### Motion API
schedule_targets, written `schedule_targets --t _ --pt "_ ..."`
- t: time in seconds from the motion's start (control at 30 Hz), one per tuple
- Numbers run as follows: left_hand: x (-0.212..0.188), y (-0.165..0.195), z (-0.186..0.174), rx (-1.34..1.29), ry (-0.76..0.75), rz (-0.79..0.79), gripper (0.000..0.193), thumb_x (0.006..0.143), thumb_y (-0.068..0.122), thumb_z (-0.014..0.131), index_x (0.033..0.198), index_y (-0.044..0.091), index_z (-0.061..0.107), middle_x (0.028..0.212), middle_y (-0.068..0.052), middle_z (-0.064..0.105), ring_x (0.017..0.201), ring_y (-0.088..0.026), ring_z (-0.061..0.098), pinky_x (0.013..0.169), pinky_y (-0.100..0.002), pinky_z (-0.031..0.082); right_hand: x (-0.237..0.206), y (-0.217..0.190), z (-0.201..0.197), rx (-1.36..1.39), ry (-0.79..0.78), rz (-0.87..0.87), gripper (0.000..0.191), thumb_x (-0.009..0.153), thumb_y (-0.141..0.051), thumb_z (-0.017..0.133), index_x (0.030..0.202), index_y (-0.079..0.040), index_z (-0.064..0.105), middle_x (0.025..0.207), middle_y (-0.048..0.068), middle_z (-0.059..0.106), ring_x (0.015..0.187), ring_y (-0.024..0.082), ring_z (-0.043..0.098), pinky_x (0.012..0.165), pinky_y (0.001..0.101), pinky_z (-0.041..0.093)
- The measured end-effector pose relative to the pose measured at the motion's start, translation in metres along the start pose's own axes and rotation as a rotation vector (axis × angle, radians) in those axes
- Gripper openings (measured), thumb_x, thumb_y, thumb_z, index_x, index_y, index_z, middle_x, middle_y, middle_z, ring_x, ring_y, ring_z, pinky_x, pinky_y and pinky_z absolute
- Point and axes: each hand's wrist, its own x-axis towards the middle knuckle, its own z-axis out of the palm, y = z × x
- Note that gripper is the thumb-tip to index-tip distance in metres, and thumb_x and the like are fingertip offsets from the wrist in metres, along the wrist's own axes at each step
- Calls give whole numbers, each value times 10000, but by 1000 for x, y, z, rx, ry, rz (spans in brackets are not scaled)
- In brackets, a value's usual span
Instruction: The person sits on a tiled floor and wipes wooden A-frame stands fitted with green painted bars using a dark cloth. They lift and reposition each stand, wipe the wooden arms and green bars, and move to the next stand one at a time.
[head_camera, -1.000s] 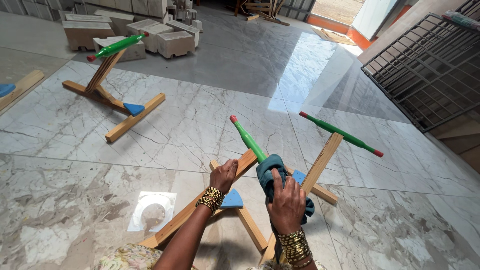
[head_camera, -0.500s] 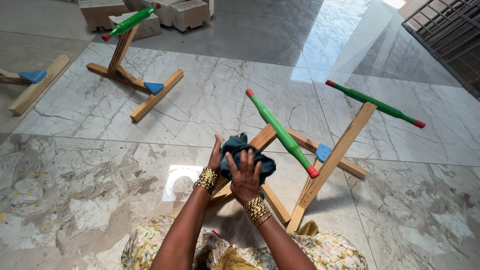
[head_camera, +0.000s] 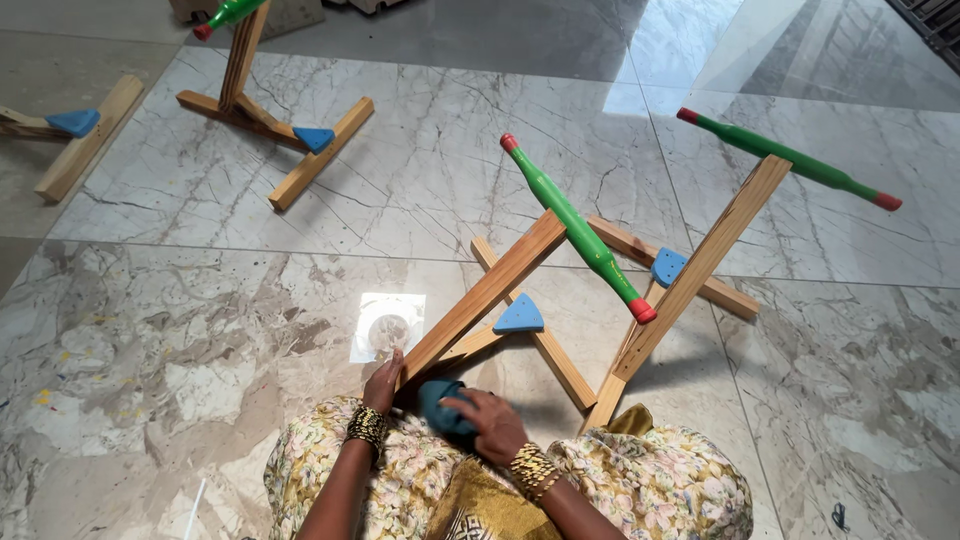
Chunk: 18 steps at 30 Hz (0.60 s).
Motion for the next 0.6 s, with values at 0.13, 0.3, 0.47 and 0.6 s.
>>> schedule_targets --t 0.13,0.3,0.47,0.6 --pt "0 -10 8 186 62 -73 752 952 697 410 1254 92 739 1168 -187 763 1096 -314 708 995 -398 518 -55 91 -47 86 468 447 422 790 -71 667 1196 34 615 1200 266 650 1129 419 611 1010 472 480" --pt "33 73 35 -24 63 407 562 995 550 554 1282 83 675 1221 -132 732 1149 -231 686 972 -355 519 -119 160 -229 331 1649 456 619 1059 -249 726 1471 38 365 1466 198 507 1327 323 563 1158 454 474" --pt "54 202 87 -143 -77 552 641 991 639 485 1208 75 699 1124 -98 745 1046 -189 711 901 -314 536 -180 131 -321 5 2147 272 566 1057 -462 515 1266 64 514 1325 245 622 1172 275 601 1070 408 529" --pt "53 245 118 148 -68 293 829 869 830 348 759 97 720 669 -58 694 691 -180 703 641 -339 511 -127 117 -266 127 2031 164 718 1073 -486 468 1452 124 471 1507 255 503 1339 294 621 1207 430 488"
